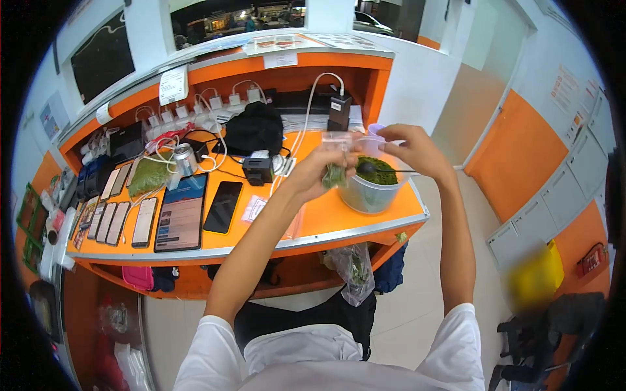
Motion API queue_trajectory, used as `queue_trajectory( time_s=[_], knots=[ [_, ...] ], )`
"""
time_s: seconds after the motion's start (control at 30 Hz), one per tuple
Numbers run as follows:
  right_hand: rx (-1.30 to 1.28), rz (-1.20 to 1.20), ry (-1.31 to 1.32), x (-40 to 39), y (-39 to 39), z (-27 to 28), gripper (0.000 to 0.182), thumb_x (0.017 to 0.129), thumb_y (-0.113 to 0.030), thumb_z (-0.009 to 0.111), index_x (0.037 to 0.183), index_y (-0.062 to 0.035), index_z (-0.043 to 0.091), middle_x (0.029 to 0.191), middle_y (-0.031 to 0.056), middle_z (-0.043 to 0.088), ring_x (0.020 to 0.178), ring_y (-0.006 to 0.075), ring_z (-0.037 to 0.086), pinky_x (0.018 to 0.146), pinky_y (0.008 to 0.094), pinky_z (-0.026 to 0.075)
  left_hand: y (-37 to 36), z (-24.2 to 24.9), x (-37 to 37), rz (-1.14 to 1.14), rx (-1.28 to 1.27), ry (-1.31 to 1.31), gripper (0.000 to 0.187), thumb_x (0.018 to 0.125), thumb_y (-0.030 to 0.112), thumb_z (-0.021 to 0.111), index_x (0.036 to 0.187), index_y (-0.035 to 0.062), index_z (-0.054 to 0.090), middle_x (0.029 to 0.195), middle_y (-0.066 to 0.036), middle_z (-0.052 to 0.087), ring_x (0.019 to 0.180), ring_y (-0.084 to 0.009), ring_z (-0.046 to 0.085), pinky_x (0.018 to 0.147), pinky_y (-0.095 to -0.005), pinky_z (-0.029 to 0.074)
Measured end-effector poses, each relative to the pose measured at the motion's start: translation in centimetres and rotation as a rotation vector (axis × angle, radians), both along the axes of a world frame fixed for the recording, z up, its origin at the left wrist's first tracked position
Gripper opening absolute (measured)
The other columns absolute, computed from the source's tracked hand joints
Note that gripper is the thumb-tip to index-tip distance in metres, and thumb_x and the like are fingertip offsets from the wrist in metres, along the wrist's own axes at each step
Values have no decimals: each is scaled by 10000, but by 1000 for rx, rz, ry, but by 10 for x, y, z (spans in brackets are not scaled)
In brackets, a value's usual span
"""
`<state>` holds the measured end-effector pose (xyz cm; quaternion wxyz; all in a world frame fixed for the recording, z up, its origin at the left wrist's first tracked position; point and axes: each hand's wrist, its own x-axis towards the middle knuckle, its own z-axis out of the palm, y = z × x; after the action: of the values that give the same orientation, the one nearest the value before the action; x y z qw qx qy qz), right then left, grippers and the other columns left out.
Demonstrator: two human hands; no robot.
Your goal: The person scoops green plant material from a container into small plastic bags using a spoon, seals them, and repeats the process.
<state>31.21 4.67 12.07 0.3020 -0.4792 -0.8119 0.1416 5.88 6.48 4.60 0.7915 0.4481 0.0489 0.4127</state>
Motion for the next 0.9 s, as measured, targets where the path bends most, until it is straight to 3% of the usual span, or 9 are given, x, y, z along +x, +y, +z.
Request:
queue_trajectory(
  time_s=[0.2, 0.3, 0.37, 0.47, 0.53, 0.6, 0.73, 0.8, 0.9],
  knots=[
    [-90, 255, 243, -64, -21, 5, 248, 951, -140, 729, 1153, 2, 751, 1210, 116, 709, 1042, 188, 694, 934, 339, 567, -21, -26, -30, -232, -75, -108, 810, 744, -6, 515, 1541, -31, 373, 1252, -170, 555, 1042, -242, 577, 959, -411, 527],
    [-253, 421, 335, -84, -20, -9, 104, 910, -89, 775, 929, 13, 777, 1112, 100, 722, 935, 138, 665, 832, 293, 551, -30, -30, -38, -197, 52, -92, 703, 849, 23, 541, 1532, -19, 380, 1345, -232, 559, 1193, -322, 606, 1044, -455, 515],
    [-230, 398, 358, -87, -20, -9, 96, 911, -80, 775, 928, 14, 777, 1075, 95, 726, 922, 134, 665, 821, 284, 546, -54, -19, -41, -154, 50, 79, 542, 1018, 120, 529, 1522, -19, 382, 1451, -279, 529, 1355, -396, 557, 1117, -491, 490],
    [-205, 348, 391, -87, -32, -4, 84, 912, -65, 777, 921, 18, 777, 1014, 86, 732, 889, 126, 663, 801, 270, 536, -63, -44, -62, -141, 93, 308, 496, 1114, 233, 467, 1531, -16, 368, 1518, -271, 494, 1426, -413, 500, 1168, -503, 453],
    [-215, 330, 395, -88, -43, -3, 80, 913, -59, 778, 915, 21, 776, 989, 83, 734, 871, 122, 662, 791, 265, 531, -70, -44, -77, -112, 133, 469, 501, 1111, 236, 512, 1533, -7, 394, 1505, -215, 529, 1371, -345, 565, 1171, -443, 448],
    [-154, 315, 308, -92, -53, -3, 68, 914, -51, 774, 922, 16, 778, 960, 75, 732, 847, 119, 659, 769, 265, 523, -76, -46, -82, 310, 409, 570, 480, 1081, 216, 595, 1489, -4, 469, 1463, -178, 572, 1286, -277, 626, 1145, -398, 460],
    [-163, 215, 251, -112, -73, -6, 71, 910, -43, 772, 924, 27, 771, 925, 76, 726, 841, 122, 656, 755, 265, 516, -89, -31, -77, 660, 426, 325, 347, 1007, 162, 717, 1297, -8, 627, 1174, -74, 700, 1005, -119, 670, 939, -301, 526],
    [1, 244, 249, -118, -77, -15, 106, 899, -74, 761, 920, 29, 773, 887, 111, 752, 806, 181, 703, 728, 307, 533, -96, -29, -75, 706, 415, 328, 255, 996, 137, 727, 1192, -14, 666, 1102, -59, 711, 976, -116, 669, 911, -299, 532],
    [0, 271, 267, -123, -83, -25, 77, 907, -20, 750, 932, 53, 751, 913, 97, 729, 850, 148, 674, 766, 291, 521, -102, -33, -75, 743, 363, 352, 186, 985, 101, 731, 1116, -26, 698, 1006, -59, 728, 927, -122, 674, 859, -289, 537]
  ],
)
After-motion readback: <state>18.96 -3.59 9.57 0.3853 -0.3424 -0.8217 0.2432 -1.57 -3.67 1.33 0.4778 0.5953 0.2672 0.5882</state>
